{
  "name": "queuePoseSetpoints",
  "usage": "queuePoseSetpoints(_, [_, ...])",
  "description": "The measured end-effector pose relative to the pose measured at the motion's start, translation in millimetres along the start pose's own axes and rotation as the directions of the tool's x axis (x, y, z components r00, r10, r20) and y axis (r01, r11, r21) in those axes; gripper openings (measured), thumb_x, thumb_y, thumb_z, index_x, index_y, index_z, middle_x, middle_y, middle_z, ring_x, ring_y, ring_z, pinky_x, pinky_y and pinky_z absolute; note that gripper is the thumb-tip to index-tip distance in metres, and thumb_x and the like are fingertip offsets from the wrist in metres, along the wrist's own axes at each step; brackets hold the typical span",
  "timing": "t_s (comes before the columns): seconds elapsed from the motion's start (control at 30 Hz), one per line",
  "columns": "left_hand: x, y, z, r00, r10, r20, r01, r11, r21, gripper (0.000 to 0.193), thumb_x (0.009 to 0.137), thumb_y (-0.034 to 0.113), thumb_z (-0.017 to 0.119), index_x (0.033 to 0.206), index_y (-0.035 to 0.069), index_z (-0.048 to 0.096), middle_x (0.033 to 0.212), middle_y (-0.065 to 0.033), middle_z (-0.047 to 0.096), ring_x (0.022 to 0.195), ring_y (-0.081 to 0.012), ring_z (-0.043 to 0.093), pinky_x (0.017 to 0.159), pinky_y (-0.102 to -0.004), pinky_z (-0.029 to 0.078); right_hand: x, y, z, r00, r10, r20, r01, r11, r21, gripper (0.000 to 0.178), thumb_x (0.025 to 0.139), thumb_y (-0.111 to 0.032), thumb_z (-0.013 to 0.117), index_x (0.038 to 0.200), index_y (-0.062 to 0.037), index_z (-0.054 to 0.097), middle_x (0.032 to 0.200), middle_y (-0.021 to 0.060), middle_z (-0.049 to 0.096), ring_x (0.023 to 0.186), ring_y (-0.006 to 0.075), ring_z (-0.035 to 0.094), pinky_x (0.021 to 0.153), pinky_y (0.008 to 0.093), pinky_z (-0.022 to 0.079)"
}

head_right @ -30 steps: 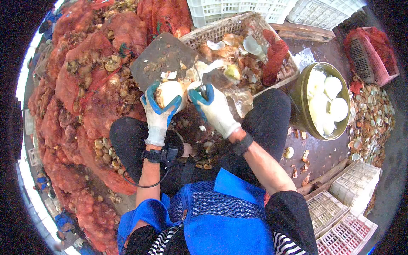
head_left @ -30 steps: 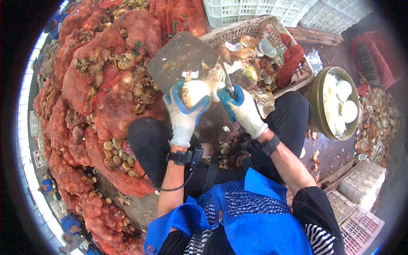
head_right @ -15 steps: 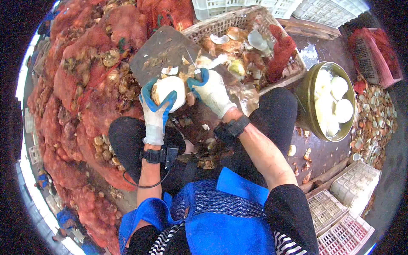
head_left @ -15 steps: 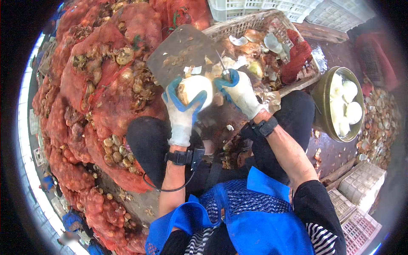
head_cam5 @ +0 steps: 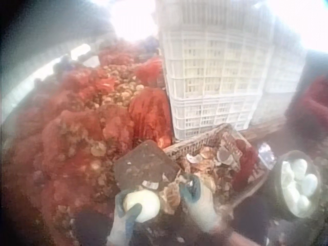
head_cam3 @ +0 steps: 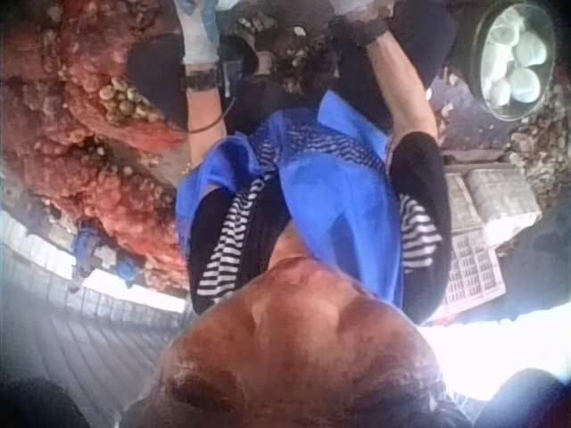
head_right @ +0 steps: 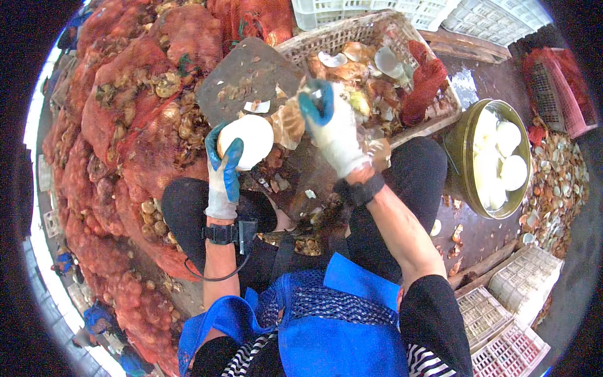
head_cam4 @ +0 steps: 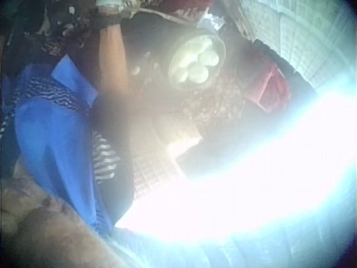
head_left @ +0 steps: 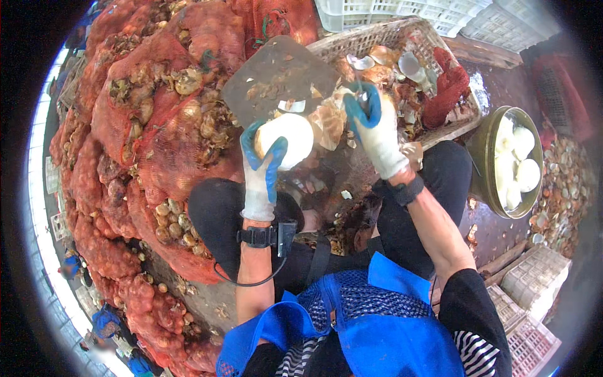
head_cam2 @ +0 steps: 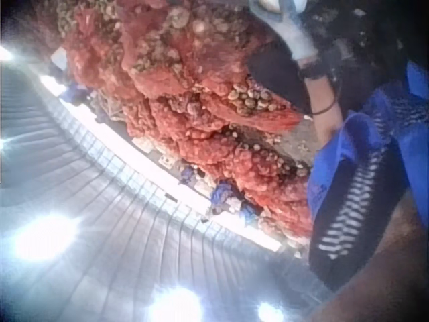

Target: Peeling onions and placing them in a bowl in a large produce processing facility.

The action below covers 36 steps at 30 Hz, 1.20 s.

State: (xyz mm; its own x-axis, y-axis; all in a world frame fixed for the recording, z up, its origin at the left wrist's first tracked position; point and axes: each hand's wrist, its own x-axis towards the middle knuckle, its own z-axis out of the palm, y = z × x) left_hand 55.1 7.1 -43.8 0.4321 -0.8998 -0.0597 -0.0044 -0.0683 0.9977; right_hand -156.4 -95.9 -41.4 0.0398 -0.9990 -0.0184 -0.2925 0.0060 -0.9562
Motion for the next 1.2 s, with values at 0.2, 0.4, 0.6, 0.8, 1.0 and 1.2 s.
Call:
queuePoseSetpoints(0.2, [-3.7, 3.3, 9.4, 0.999, -0.013, 0.047, 0.016, 0.998, -0.06, 0.063, 0.086, 0.026, 0.076, 0.139, 0.007, 0.048, 0.136, -0.0092, 0.053, 0.124, -0.0216, 0.053, 0.104, -0.0357, 0.046, -29.4, -8.6, 14.6, 0.885, 0.073, 0.46, -0.166, 0.972, 0.166, 0.043, 0.094, -0.035, 0.069, 0.117, -0.0003, 0.061, 0.08, 0.0106, 0.065, 0.07, 0.0148, 0.058, 0.066, 0.0345, 0.05])
queuePoseSetpoints(0.4, [-8.8, 8.8, 21.8, 0.98, -0.024, 0.198, 0.043, 0.995, -0.092, 0.063, 0.085, 0.021, 0.077, 0.14, 0.005, 0.048, 0.134, -0.0087, 0.055, 0.125, -0.0218, 0.052, 0.108, -0.0367, 0.042, -48.0, -47.3, -23.1, 0.889, 0.23, 0.396, -0.251, 0.968, 0.002, 0.042, 0.092, -0.039, 0.071, 0.108, -0.0008, 0.062, 0.079, 0.0066, 0.064, 0.071, 0.0128, 0.055, 0.064, 0.0336, 0.048])
queuePoseSetpoints(0.6, [-12.7, 10.0, 29.2, 0.968, 0.166, 0.187, -0.221, 0.918, 0.329, 0.066, 0.086, 0.027, 0.077, 0.14, 0.003, 0.048, 0.135, -0.0121, 0.051, 0.127, -0.0253, 0.051, 0.109, -0.039, 0.042, -43.5, -18.0, -19.6, 0.913, 0.15, 0.38, -0.18, 0.983, 0.046, 0.041, 0.094, -0.03, 0.069, 0.12, -0.0003, 0.059, 0.086, 0.0084, 0.068, 0.073, 0.0134, 0.06, 0.067, 0.0319, 0.051])
queuePoseSetpoints(0.8, [-9.7, 4.8, 34.7, 0.975, 0.121, 0.186, -0.172, 0.94, 0.294, 0.072, 0.08, 0.029, 0.082, 0.139, 0.006, 0.049, 0.131, -0.0146, 0.051, 0.122, -0.0304, 0.053, 0.103, -0.0429, 0.046, -20.1, 21.5, -34.2, 0.958, 0.015, 0.288, -0.005, 0.999, -0.038, 0.034, 0.093, -0.023, 0.066, 0.12, -0.004, 0.059, 0.086, 0.0106, 0.069, 0.066, 0.0144, 0.064, 0.063, 0.0309, 0.052])
queuePoseSetpoints(1.0, [-18.5, 13.6, 42.0, 0.937, 0.232, 0.26, -0.336, 0.8, 0.498, 0.08, 0.077, 0.032, 0.084, 0.142, 0.007, 0.046, 0.134, -0.0195, 0.049, 0.126, -0.0377, 0.05, 0.103, -0.0477, 0.046, -48.1, -51.4, -71.8, 0.742, 0.307, 0.595, -0.28, 0.95, -0.141, 0.029, 0.099, -0.038, 0.061, 0.101, -0.0097, 0.058, 0.07, -0.0014, 0.055, 0.057, 0.0077, 0.051, 0.049, 0.0264, 0.044])
queuePoseSetpoints(1.2, [-22.5, 11.7, 42.5, 0.939, 0.217, 0.267, -0.33, 0.787, 0.521, 0.084, 0.078, 0.038, 0.083, 0.144, 0.005, 0.044, 0.141, -0.0208, 0.046, 0.131, -0.0408, 0.044, 0.11, -0.0515, 0.037, -53.1, -46.3, -72.6, 0.65, 0.334, 0.683, -0.404, 0.913, -0.062, 0.028, 0.098, -0.038, 0.061, 0.1, -0.0097, 0.06, 0.07, -0.0011, 0.057, 0.051, 0.0078, 0.051, 0.045, 0.0241, 0.042])
